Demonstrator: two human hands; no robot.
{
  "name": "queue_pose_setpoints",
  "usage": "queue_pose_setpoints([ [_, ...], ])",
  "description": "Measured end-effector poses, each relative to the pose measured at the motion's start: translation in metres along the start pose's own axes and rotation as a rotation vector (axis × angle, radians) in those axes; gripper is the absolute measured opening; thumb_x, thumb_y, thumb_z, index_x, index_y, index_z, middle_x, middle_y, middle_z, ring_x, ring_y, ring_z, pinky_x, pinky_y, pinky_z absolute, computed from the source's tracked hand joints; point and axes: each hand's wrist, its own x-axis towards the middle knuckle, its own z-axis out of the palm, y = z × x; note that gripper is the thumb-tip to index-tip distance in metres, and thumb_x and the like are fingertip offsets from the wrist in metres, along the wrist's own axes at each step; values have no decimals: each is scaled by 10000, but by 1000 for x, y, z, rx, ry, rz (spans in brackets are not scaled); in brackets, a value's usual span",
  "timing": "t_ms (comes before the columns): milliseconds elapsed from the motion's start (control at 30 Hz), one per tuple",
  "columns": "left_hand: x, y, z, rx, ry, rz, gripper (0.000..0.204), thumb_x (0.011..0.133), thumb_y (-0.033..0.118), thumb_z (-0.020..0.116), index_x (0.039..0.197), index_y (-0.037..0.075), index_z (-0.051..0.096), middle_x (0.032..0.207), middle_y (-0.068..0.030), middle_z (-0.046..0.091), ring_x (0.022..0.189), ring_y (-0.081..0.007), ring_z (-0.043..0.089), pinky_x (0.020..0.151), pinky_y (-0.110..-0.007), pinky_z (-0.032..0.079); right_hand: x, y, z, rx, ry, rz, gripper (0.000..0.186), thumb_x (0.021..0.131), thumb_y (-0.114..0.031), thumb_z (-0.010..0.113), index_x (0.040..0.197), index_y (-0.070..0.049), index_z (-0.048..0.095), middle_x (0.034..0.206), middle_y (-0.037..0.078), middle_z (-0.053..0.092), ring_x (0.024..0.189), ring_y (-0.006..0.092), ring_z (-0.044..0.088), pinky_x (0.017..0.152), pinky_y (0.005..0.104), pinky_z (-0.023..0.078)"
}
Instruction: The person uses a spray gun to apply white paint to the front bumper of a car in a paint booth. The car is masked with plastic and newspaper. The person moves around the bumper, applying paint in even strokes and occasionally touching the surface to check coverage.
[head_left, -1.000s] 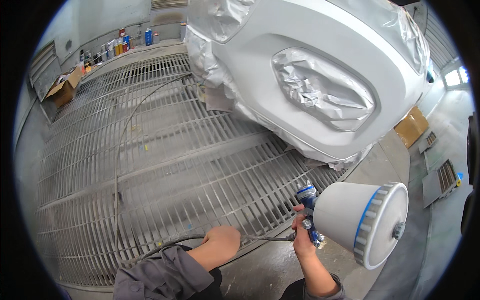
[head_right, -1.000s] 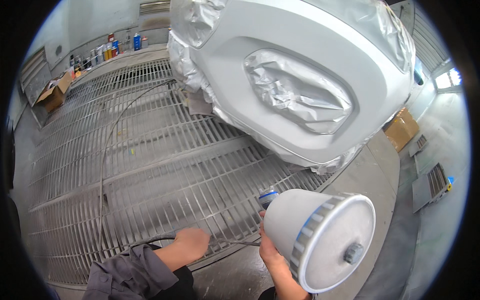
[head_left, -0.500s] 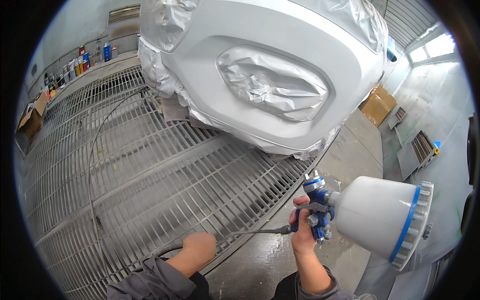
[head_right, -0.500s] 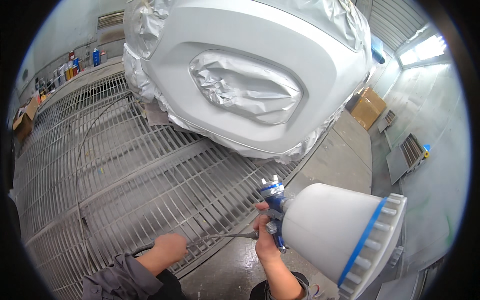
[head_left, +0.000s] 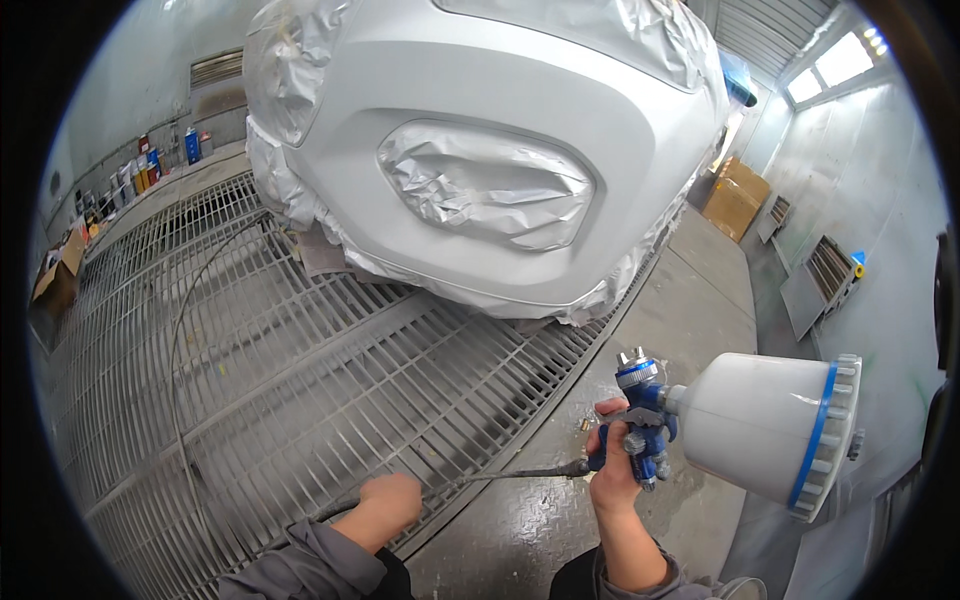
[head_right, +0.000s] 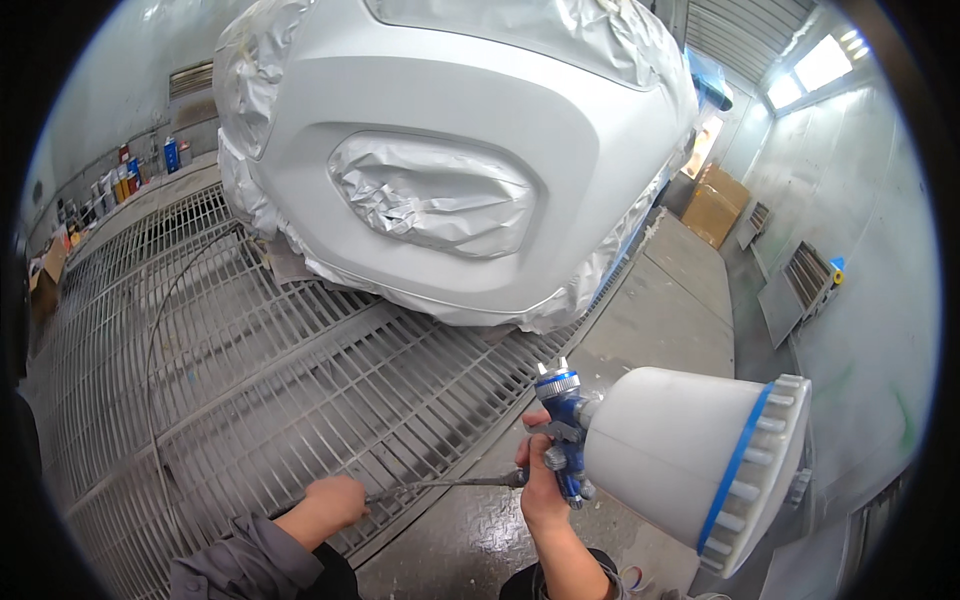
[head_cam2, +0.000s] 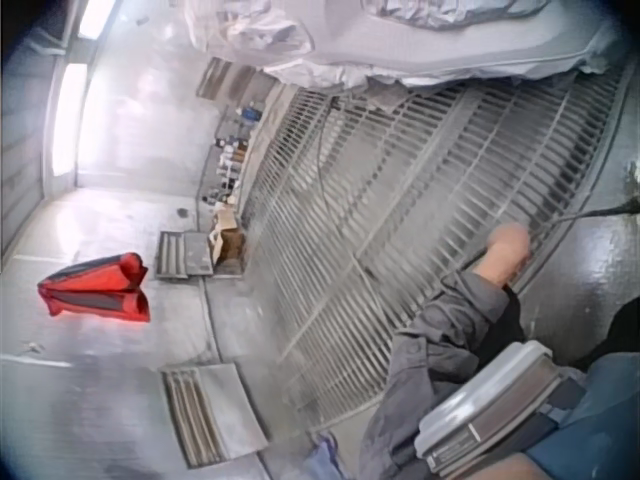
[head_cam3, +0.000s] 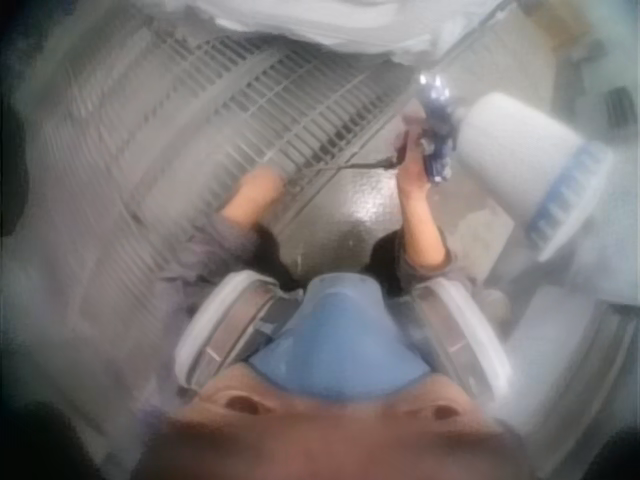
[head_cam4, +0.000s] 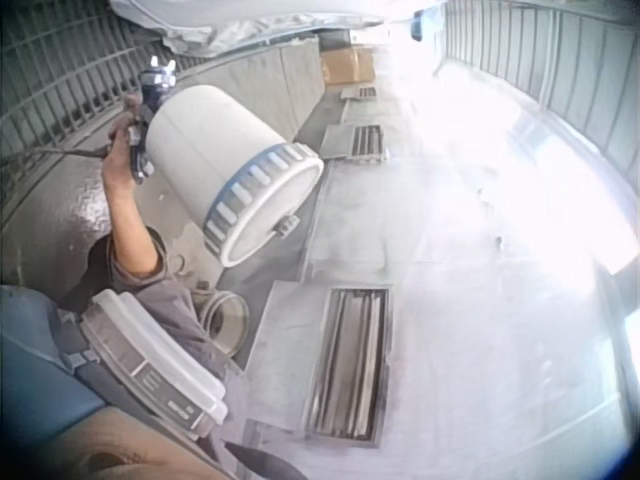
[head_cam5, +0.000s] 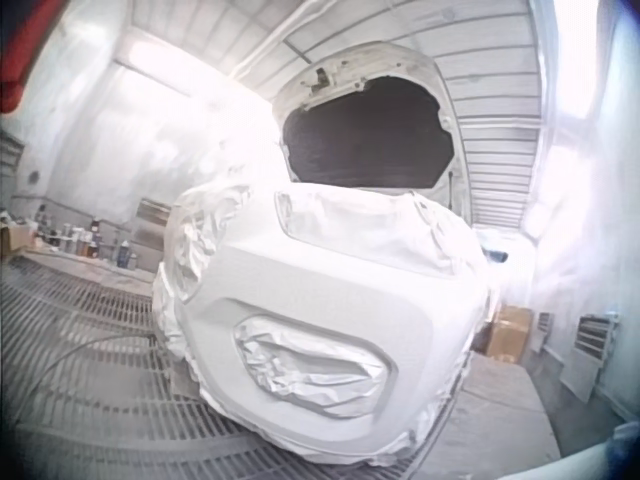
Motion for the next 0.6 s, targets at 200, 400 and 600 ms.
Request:
queue_pose_setpoints([
  [200, 20, 3, 15, 36, 36, 32, 386, 916, 443, 758, 1008, 69, 789, 1037, -159, 763, 1019, -348, 733, 782, -479, 584, 4, -8, -26, -7, 46, 17, 329, 1059, -322, 622, 1145, -8, 573, 1109, 90, 626, 656, 105, 556, 612, 269, 453],
  [400, 23, 20, 11, 67, 59, 3, 418, 917, 478, 751, 1044, 81, 786, 1079, -138, 763, 1059, -350, 722, 841, -463, 576, 10, -10, -54, -61, 85, 108, 242, 1073, -272, 592, 1115, -34, 571, 1107, 89, 630, 637, 99, 550, 598, 267, 444],
  [600, 43, 23, 12, 68, 25, -32, 462, 920, 511, 738, 1104, 89, 781, 1143, -137, 751, 1110, -348, 704, 887, -463, 567, 27, -30, -53, 130, 252, 90, 107, 1045, -123, 609, 1095, -33, 640, 961, 34, 668, 618, 81, 570, 567, 261, 448],
])
